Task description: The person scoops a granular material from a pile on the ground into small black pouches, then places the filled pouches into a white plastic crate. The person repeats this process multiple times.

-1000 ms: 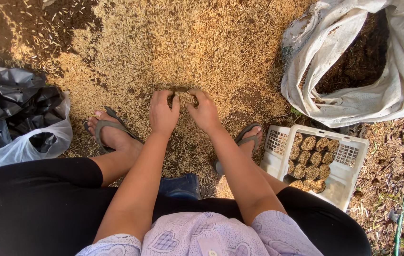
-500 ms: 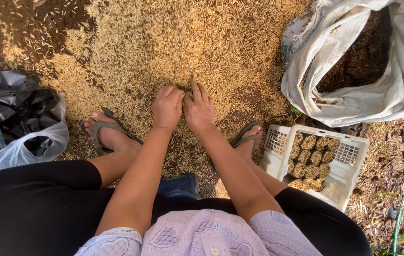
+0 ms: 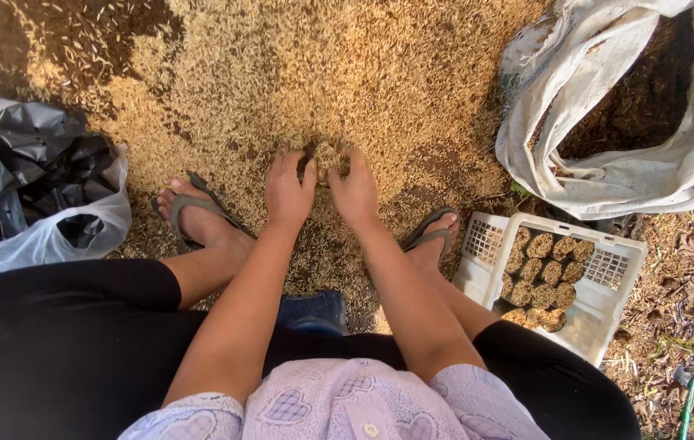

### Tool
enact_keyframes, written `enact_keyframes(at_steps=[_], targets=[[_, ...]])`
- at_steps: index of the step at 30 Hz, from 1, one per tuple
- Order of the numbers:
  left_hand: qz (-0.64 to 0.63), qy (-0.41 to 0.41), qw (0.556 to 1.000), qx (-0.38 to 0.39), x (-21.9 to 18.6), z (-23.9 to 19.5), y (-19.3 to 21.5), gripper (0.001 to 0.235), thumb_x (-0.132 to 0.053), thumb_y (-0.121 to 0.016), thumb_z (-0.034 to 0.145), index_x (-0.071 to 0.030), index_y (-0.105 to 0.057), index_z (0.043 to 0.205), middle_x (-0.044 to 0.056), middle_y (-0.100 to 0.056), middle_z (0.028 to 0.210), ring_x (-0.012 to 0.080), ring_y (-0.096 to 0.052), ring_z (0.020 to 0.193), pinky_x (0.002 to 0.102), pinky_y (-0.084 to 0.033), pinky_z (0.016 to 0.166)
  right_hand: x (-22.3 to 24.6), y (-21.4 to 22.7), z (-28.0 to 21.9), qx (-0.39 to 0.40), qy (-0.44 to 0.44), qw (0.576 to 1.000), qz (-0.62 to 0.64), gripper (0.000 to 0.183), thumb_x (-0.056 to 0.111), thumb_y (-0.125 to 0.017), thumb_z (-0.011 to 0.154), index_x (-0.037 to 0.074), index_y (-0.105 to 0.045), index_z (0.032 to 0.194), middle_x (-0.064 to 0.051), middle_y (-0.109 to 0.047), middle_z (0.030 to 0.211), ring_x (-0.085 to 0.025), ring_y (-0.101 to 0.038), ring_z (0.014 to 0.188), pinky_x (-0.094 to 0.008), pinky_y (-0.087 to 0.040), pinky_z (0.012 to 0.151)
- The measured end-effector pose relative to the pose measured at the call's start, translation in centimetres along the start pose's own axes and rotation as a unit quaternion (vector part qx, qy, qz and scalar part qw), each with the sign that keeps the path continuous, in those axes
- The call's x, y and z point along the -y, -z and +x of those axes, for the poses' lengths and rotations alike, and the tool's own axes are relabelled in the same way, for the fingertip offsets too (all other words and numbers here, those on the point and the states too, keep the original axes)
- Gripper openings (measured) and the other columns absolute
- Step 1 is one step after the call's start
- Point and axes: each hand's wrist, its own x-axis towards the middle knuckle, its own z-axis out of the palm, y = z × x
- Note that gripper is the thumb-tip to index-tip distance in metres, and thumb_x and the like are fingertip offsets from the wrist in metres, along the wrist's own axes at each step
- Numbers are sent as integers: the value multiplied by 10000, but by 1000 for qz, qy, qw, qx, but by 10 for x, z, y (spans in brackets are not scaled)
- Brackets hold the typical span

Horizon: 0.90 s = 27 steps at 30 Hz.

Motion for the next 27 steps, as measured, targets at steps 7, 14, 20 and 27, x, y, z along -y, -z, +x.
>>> enact_keyframes(at_steps=[7, 14, 20, 27], targets=[[-37, -176, 983, -21, -4, 33, -4, 223, -132, -657, 946, -60, -730, 1144, 147, -701, 1188, 344, -649, 1107, 468, -512, 945, -6, 27, -7, -61, 250, 962, -89, 319, 157, -726, 954, 60, -651, 1249, -184, -535, 1426, -363, -566, 1297, -436, -526, 1037], [-86, -135, 986, 39, -9, 41, -11, 90, -112, -704, 946, -77, -765, 1002, 82, -736, 998, 273, -705, 870, 388, -558, 773, 3, 9, 5, -68, 255, 936, -234, 211, 148, -708, 910, 100, -778, 1104, -156, -504, 1500, -365, -513, 1311, -465, -509, 1014], [-102, -165, 981, 17, -5, 39, -7, 117, -108, -681, 954, -75, -757, 1037, 98, -741, 1085, 288, -708, 943, 385, -562, 844, -5, -6, 6, -83, 216, 954, -191, 171, 169, -698, 906, 85, -684, 1053, -166, -559, 1425, -349, -557, 1283, -447, -536, 1007], [-104, -154, 982, -25, 0, 30, 7, 291, -270, -575, 1077, -43, -699, 1210, 149, -678, 1176, 327, -673, 1056, 427, -531, 915, -16, -27, -15, -43, -104, 983, 147, 353, 208, -713, 965, 16, -525, 1195, -139, -654, 1059, -274, -680, 959, -403, -573, 854]])
